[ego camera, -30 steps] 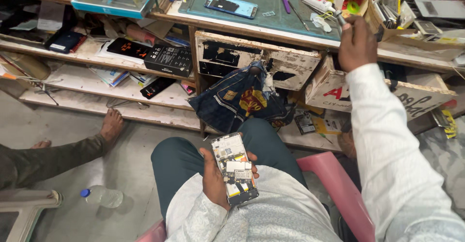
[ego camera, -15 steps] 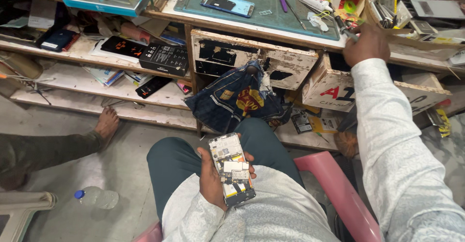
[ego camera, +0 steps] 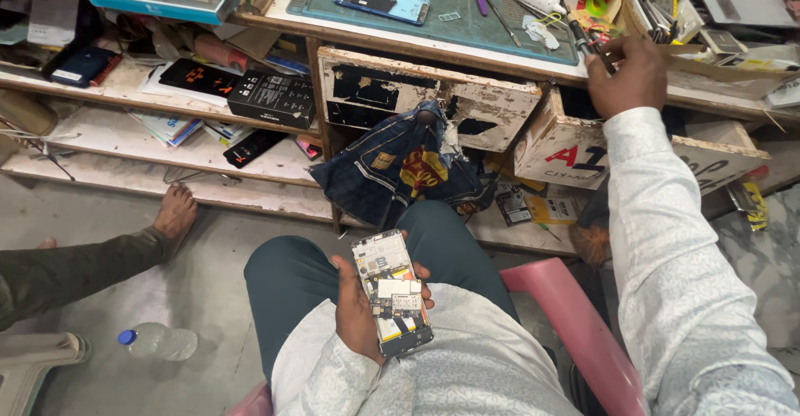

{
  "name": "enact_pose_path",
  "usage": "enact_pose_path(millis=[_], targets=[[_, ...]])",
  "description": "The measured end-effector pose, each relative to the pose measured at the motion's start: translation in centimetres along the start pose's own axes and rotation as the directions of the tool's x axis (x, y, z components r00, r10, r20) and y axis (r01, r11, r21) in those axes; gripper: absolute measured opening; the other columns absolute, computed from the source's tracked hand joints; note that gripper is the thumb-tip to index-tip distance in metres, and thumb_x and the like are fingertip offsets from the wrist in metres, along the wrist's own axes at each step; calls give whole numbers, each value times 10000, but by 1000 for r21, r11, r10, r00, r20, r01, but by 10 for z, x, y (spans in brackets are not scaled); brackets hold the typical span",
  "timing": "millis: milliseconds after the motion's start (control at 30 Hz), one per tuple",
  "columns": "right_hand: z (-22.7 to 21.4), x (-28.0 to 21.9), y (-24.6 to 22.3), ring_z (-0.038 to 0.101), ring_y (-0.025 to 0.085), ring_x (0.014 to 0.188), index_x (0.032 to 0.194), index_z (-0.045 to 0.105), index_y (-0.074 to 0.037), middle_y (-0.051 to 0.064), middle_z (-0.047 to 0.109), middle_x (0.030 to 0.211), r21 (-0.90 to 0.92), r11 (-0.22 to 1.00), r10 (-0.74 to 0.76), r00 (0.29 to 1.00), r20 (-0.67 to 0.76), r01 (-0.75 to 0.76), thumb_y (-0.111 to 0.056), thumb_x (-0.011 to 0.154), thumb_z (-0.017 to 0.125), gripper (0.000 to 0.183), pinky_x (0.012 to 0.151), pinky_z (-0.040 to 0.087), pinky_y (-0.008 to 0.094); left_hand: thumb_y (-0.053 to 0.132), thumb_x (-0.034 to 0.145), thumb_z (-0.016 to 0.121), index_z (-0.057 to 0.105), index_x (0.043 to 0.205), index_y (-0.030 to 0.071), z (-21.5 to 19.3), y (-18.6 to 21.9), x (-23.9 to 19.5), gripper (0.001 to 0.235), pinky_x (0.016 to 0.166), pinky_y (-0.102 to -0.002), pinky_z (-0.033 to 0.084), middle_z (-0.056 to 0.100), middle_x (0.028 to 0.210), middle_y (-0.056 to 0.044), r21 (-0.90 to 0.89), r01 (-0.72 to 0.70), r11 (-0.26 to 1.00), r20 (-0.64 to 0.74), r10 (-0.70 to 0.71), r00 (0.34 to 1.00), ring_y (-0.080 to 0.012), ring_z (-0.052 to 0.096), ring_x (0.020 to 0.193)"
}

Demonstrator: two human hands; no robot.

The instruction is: The person cleans the internal components of a disassembled smartphone using a small brush and a spray bottle. They repeatedly brush and spray the circuit board and battery area while holding the device in their lap.

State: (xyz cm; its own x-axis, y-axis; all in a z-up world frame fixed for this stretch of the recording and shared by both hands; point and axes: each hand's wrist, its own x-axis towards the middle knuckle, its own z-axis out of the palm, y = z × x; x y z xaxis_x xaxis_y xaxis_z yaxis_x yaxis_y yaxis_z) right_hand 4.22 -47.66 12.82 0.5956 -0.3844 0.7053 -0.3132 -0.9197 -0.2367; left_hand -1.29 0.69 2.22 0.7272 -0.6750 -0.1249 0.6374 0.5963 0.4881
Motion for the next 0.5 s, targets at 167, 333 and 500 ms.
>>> enact_pose_path(millis=[167, 333, 500], targets=[[-16, 13, 15, 674, 248, 894, 971, 763, -25, 115, 718, 947, 76, 992, -98, 991, -91, 105, -124, 970, 799, 106, 823, 542, 402, 780, 927, 146, 455, 1496, 66, -2, -1, 0, 964, 708, -420, 634, 698, 963, -197, -11, -1, 1000, 6, 1, 1000, -266, 714, 777], [-23, 32, 15, 699, 227, 815, 1020, 778, -15, 135, 744, 962, 144, 986, -77, 995, -60, 85, -135, 975, 814, 133, 765, 558, 378, 767, 935, 167, 464, 1499, 71, 0, -2, 1, 944, 693, -414, 631, 693, 956, -187, 39, 2, 999, -32, 0, 999, -263, 714, 775], [-19, 57, -1, 719, 208, 814, 1079, 795, -63, 107, 769, 1008, 190, 980, -49, 999, -21, 52, -112, 959, 775, 131, 773, 565, 370, 775, 928, 170, 465, 1477, 70, 0, -1, 1, 941, 673, -407, 630, 690, 935, -183, 3, 8, 1000, -50, -8, 999, -262, 717, 759]])
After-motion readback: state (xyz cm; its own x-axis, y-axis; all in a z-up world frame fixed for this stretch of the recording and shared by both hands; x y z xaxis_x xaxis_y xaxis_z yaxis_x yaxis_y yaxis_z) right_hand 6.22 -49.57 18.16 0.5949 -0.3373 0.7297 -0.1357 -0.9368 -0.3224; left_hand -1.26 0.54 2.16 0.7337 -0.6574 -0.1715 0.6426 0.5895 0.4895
